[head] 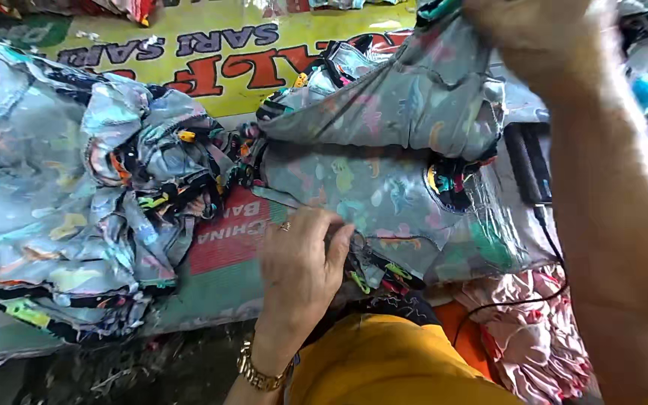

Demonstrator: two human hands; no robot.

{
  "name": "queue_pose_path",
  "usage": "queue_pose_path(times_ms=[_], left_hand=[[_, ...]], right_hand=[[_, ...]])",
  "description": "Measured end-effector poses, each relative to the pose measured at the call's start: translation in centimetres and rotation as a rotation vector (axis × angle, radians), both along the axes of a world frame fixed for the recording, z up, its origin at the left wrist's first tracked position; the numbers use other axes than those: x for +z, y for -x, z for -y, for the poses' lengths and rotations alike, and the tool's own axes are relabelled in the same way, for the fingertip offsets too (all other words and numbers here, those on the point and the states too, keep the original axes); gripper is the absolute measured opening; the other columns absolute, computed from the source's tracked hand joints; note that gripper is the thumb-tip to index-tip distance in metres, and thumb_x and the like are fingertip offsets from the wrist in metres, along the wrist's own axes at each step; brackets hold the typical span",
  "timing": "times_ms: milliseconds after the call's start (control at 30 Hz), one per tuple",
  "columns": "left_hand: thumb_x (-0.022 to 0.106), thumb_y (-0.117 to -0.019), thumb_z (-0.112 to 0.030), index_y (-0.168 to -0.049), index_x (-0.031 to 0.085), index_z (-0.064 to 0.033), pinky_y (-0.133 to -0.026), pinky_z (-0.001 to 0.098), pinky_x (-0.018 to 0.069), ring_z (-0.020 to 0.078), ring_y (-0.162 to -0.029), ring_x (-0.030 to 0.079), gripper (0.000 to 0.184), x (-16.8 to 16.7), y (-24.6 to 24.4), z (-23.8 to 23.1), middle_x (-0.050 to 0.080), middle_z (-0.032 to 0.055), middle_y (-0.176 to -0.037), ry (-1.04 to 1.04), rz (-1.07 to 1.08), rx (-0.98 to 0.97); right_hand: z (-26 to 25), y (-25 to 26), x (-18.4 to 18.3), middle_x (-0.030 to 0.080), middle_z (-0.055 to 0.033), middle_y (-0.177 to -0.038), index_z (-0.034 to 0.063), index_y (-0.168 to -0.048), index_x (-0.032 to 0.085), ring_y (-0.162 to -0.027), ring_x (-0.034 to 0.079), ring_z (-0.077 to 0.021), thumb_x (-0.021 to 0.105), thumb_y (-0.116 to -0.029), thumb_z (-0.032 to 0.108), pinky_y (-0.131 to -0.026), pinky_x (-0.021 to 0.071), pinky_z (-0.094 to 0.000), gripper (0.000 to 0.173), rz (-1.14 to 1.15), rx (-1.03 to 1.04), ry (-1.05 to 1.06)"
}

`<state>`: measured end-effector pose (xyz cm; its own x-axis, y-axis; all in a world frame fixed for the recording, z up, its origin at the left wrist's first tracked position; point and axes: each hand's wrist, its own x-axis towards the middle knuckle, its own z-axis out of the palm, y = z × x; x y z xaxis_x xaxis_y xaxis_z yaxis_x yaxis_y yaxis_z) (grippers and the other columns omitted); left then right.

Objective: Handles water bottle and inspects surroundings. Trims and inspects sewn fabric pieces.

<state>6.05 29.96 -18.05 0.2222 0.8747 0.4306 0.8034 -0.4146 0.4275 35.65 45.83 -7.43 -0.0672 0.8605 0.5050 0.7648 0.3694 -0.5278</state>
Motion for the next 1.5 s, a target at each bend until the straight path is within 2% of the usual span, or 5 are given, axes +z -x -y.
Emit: queue_pose_path(times_ms=[267, 533, 733, 1200, 1500], left_hand=[[0.059, -0.1011, -0.038, -0.099, 0.071, -0.0113, -0.077, 0.0454, 0.0495, 0.0247, -0.089, 0.068, 0.03, -1.4, -0.5, 1.0, 0.07, 0.0065, -0.095, -0.053, -0.154, -0.007], [0.049, -0.108, -0.032, -0.098, 0.065, -0.0107, -0.081, 0.0346, 0.0469, 0.011, -0.083, 0.063, 0.028, -1.1, 0.0, 1.7, 0.067, 0.0007, -0.088, 0.028, 0.172, -0.104], [0.056, -0.1048, -0.037, -0.102, 0.069, -0.0107, -0.096, 0.0422, 0.0413, 0.0182, -0.105, 0.063, 0.029, -0.8, -1.0, 2.2, 0.071, 0.0062, -0.103, -0.107, 0.152, -0.047], [0.069, -0.0957, -0.014, -0.103, 0.066, -0.0109, -0.091, 0.0264, 0.0509, 0.0006, -0.091, 0.065, 0.008, -0.4, -3.5, 2.3, 0.071, -0.0072, -0.094, 0.28, 0.681, -0.251], [0.054, -0.1043, -0.019, -0.111, 0.063, -0.0176, -0.105, 0.0458, 0.0338, 0.0192, -0.094, 0.059, 0.011, -0.8, 1.6, 3.7, 0.061, 0.004, -0.095, -0.279, -0.101, -0.264]], right_hand=[[1.3, 2.2, -2.9, 0.064, -0.0286, -0.122, 0.0066, -0.152, 0.042, -0.101, 0.065, -0.0529, 0.059, -0.1015, 0.028, -0.079, 0.0474, -0.0736, 0.057, 0.429, -0.109, 0.21], [17.0, 6.8, -8.9, 0.062, -0.0056, -0.083, 0.0087, -0.1, 0.068, -0.057, 0.061, -0.0184, 0.066, -0.0927, 0.027, -0.044, 0.0471, -0.035, 0.02, 0.34, 0.474, 0.152], [17.3, 5.6, -10.7, 0.064, 0.0042, -0.085, 0.0074, -0.093, 0.069, -0.077, 0.059, 0.0033, 0.056, -0.1036, 0.017, -0.068, 0.0501, -0.0111, 0.019, -0.332, 0.451, 0.269], [17.7, 7.2, -11.1, 0.066, 0.0047, -0.09, 0.0105, -0.107, 0.057, -0.08, 0.062, 0.0046, 0.074, -0.0942, 0.037, -0.071, 0.0537, -0.0122, 0.034, -0.469, 0.512, 0.355], [19.7, 5.0, -10.6, 0.069, -0.0113, -0.089, 0.0074, -0.105, 0.065, -0.07, 0.066, -0.0217, 0.056, -0.0996, 0.009, -0.052, 0.0486, -0.0318, 0.01, 0.218, 0.363, -0.061]])
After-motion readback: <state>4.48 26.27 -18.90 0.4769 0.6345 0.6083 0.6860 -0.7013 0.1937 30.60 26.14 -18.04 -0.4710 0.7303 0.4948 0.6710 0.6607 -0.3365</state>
